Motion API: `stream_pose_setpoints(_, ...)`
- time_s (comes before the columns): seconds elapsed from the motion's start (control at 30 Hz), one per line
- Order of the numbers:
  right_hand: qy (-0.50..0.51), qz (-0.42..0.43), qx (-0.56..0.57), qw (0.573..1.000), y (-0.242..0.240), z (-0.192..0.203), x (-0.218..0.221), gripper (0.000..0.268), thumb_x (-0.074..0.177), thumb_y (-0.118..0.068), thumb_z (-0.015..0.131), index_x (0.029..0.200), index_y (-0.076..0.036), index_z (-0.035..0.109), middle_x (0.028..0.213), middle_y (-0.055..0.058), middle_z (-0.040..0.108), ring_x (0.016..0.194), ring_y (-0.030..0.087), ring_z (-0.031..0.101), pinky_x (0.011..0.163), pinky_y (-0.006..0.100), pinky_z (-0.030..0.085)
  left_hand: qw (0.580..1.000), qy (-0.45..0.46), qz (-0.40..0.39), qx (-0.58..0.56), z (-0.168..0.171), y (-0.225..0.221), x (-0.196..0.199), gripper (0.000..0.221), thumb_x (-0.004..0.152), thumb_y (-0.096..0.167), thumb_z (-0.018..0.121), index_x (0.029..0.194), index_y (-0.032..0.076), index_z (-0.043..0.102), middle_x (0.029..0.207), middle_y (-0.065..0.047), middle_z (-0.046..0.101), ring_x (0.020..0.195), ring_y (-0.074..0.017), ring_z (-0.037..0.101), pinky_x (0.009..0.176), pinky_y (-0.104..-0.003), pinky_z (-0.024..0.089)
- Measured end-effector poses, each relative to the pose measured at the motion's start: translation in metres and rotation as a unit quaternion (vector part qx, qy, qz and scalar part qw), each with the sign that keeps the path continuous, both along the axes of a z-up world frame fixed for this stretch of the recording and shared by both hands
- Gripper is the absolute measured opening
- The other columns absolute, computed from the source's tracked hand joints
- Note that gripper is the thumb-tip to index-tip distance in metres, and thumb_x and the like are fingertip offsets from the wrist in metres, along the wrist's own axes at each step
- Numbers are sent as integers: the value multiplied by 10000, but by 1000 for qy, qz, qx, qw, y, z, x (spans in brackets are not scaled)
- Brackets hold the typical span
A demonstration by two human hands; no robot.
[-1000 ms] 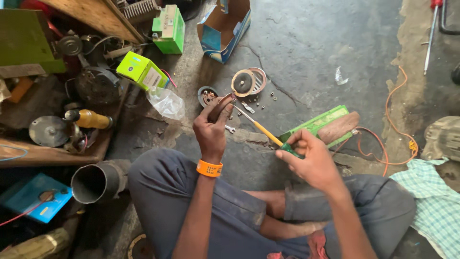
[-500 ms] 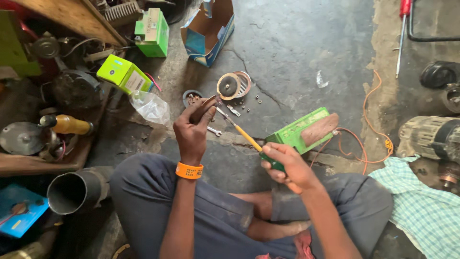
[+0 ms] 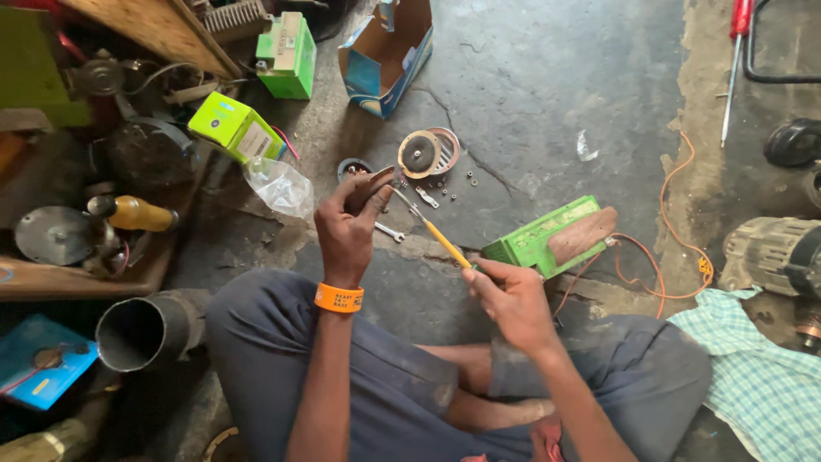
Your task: The person sits on the floor and uses a screwdriver to adjust a small cylindrical electrical component. They then connect an orange wire to a green battery and test the component by touching the wire to its terminals. The person repeats this testing process several times.
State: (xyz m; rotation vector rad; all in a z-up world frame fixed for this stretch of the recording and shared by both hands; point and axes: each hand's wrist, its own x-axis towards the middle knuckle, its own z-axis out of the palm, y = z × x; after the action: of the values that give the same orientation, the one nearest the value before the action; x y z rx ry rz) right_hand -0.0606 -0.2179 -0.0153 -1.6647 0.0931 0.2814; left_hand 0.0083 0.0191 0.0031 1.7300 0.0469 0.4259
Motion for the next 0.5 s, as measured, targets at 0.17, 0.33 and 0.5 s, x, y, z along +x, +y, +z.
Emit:
stream_pose_setpoints(0.17, 288, 66, 327, 898, -12, -1, 7, 320, 997, -261, 616, 1101, 34, 682, 745, -15, 547, 438, 12, 393, 334, 171, 221, 1000, 6, -9, -7, 12, 3, 1, 205, 922, 73, 777, 1106, -8, 738, 975, -34, 784, 872, -55, 698, 765, -225, 562)
stream_pose_setpoints(0.33, 287, 91, 317, 900, -12, 0, 7, 363, 1001, -296, 606, 1132, 38, 656, 739, -14, 529, 430, 1, 382, 320, 168, 224, 999, 12, -9, -34, 6, -2, -2, 189, 939, 69, 756, 1112, -5, 739, 986, -40, 782, 881, -62, 699, 774, -228, 554)
stream_pose_setpoints(0.5, -63, 9, -78, 995, 11, 10, -2, 297, 902, -155, 759, 1126, 0, 641, 853, 74, 667, 591, 177, 566, 476, 302, 406, 997, 24, 59, 46, 2, -11, 1, 174, 910, 84, 776, 1053, -11, 748, 935, -59, 793, 864, -87, 730, 769, -248, 561)
